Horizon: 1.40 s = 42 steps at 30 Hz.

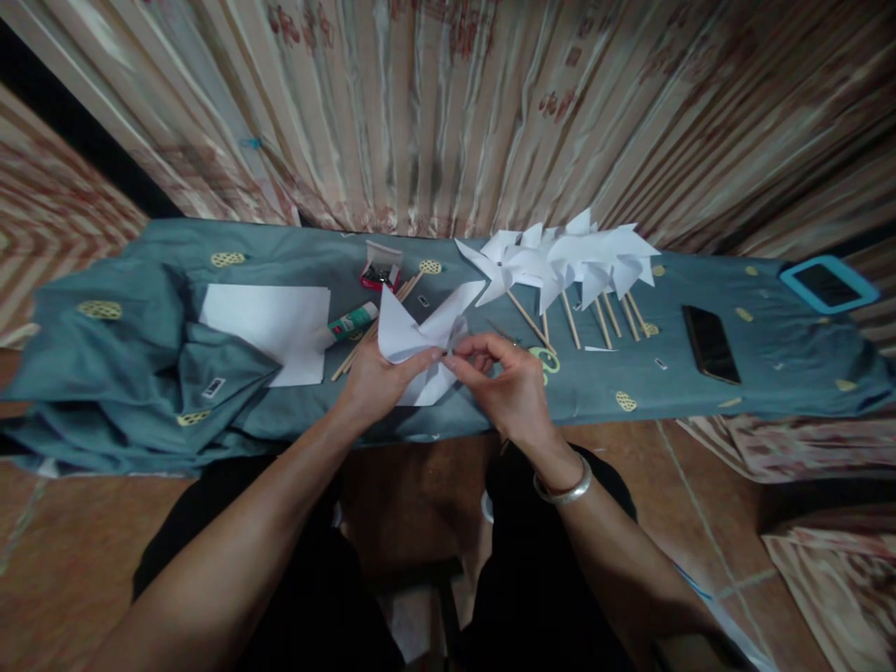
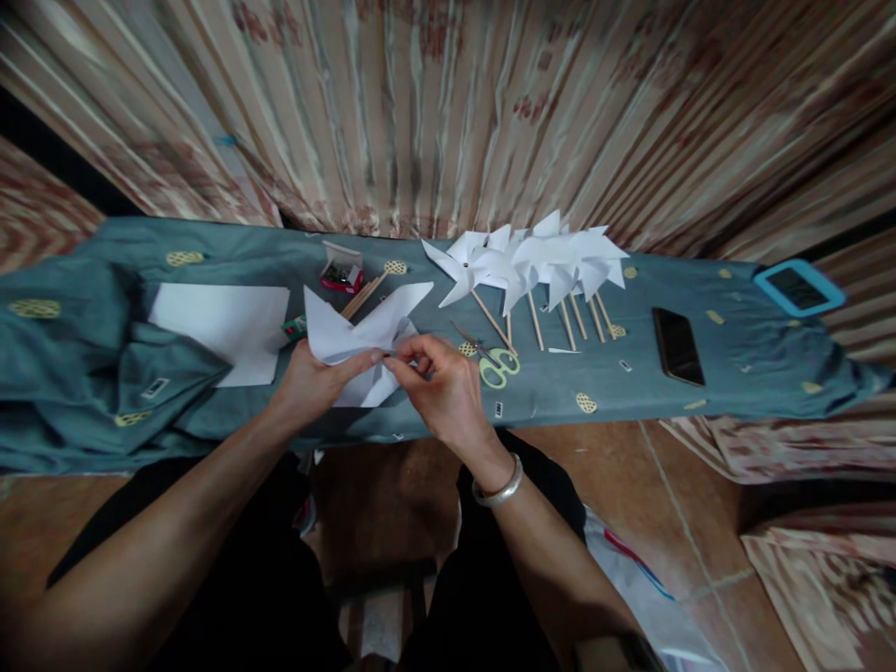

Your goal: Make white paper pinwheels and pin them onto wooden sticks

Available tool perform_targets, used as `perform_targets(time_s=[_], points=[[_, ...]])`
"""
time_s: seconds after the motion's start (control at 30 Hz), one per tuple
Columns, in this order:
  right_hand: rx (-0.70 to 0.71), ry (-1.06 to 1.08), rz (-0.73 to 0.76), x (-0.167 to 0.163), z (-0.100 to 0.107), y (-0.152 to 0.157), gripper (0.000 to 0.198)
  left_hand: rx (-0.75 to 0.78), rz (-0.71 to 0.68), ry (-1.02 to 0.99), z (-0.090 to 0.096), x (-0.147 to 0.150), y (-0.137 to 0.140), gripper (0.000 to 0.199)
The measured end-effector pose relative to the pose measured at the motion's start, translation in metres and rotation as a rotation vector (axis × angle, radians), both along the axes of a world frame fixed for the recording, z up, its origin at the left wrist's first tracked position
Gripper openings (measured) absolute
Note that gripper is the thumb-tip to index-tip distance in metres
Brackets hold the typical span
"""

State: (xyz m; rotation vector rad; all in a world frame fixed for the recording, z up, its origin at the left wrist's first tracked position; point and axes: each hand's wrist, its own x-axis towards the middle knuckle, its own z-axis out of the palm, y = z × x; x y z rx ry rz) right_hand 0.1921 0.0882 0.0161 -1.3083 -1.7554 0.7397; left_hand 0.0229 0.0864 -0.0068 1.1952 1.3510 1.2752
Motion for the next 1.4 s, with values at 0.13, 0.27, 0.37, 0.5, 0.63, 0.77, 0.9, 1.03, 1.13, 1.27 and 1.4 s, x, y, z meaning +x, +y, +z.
perform_targets(time_s=[0.13, 0.27, 0.37, 0.5, 0.63, 0.77, 0.9, 1.03, 1.13, 1.27, 1.4], points=[[0.067, 0.037, -0.122, 0.01, 0.004, 0.007, 0.034, -0.111, 0.067, -0.143, 0.0, 0.003, 0.001, 0.044], [-0.283, 0.38, 0.042, 0.014, -0.003, 0.019, 0.045, -0.141, 0.044, -0.312, 0.0, 0.011, -0.001, 0.052], [-0.579, 0.556, 0.157, 0.012, -0.007, 0.022, 0.037, -0.177, 0.03, -0.337, -0.001, 0.014, -0.003, 0.052], [-0.703, 0.644, 0.156, 0.011, -0.007, 0.022, 0.034, -0.176, 0.005, -0.317, -0.005, 0.015, -0.004, 0.048], [-0.72, 0.637, 0.169, 0.012, -0.008, 0.023, 0.031, -0.151, -0.004, -0.233, -0.005, 0.014, -0.006, 0.041], [-0.746, 0.626, 0.162, 0.011, -0.008, 0.023, 0.034, -0.138, -0.025, -0.163, -0.002, 0.013, -0.007, 0.042], [-0.794, 0.641, 0.155, 0.009, -0.008, 0.023, 0.036, -0.14, -0.02, -0.116, -0.001, 0.012, -0.007, 0.038], [-0.813, 0.646, 0.162, 0.009, -0.009, 0.023, 0.033, -0.124, -0.032, -0.107, -0.003, 0.01, -0.007, 0.034], [-0.827, 0.659, 0.169, 0.008, -0.01, 0.023, 0.033, -0.112, -0.049, -0.102, -0.006, 0.008, -0.006, 0.031], [-0.834, 0.668, 0.186, 0.007, -0.011, 0.023, 0.035, -0.11, -0.049, -0.087, -0.008, 0.007, -0.005, 0.03], [-0.814, 0.67, 0.205, 0.007, -0.014, 0.024, 0.033, -0.119, -0.039, -0.061, -0.004, 0.006, -0.005, 0.029]])
